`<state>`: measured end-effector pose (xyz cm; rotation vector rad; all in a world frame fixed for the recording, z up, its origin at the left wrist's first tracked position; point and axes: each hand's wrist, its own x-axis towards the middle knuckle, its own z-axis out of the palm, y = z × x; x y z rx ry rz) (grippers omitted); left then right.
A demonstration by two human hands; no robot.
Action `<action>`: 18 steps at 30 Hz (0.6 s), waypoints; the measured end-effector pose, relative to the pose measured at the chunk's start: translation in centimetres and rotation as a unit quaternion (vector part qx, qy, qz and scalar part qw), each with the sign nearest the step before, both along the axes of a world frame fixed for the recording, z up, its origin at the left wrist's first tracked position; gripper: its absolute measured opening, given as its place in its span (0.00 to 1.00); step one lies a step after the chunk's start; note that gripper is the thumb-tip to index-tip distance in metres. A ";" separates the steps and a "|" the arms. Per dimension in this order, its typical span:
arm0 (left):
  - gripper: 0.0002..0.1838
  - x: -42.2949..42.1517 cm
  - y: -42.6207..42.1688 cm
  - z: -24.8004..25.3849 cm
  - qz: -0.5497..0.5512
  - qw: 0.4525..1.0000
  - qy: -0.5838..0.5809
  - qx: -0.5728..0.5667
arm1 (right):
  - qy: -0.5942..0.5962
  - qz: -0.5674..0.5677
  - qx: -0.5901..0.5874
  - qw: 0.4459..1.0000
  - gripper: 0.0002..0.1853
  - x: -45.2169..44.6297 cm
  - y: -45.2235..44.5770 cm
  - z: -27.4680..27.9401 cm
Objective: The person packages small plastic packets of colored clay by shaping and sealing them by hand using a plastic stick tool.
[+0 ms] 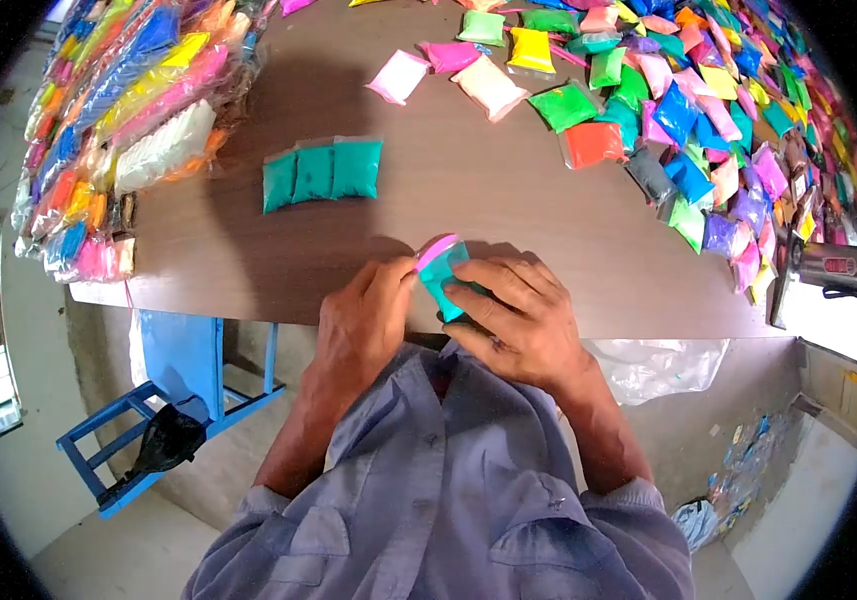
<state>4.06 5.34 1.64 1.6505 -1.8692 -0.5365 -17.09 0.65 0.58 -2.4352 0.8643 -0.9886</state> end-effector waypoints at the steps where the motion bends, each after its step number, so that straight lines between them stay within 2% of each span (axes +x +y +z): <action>1: 0.09 0.0 -0.1 -0.2 0.002 1.000 -0.009 -0.006 | -0.001 0.000 -0.001 1.000 0.17 -0.1 0.0 0.0; 8: 0.10 -0.3 -0.7 0.3 0.018 0.999 -0.021 -0.016 | -0.008 0.001 0.009 1.000 0.17 -0.1 0.0 -0.1; 13: 0.09 0.1 -0.8 0.4 -0.007 0.997 -0.078 0.012 | -0.004 0.002 0.017 1.000 0.17 -0.1 0.0 0.2; 18: 0.06 0.3 -0.7 -0.1 -0.015 0.998 -0.049 -0.027 | 0.006 0.002 0.017 1.000 0.17 -0.2 0.0 0.2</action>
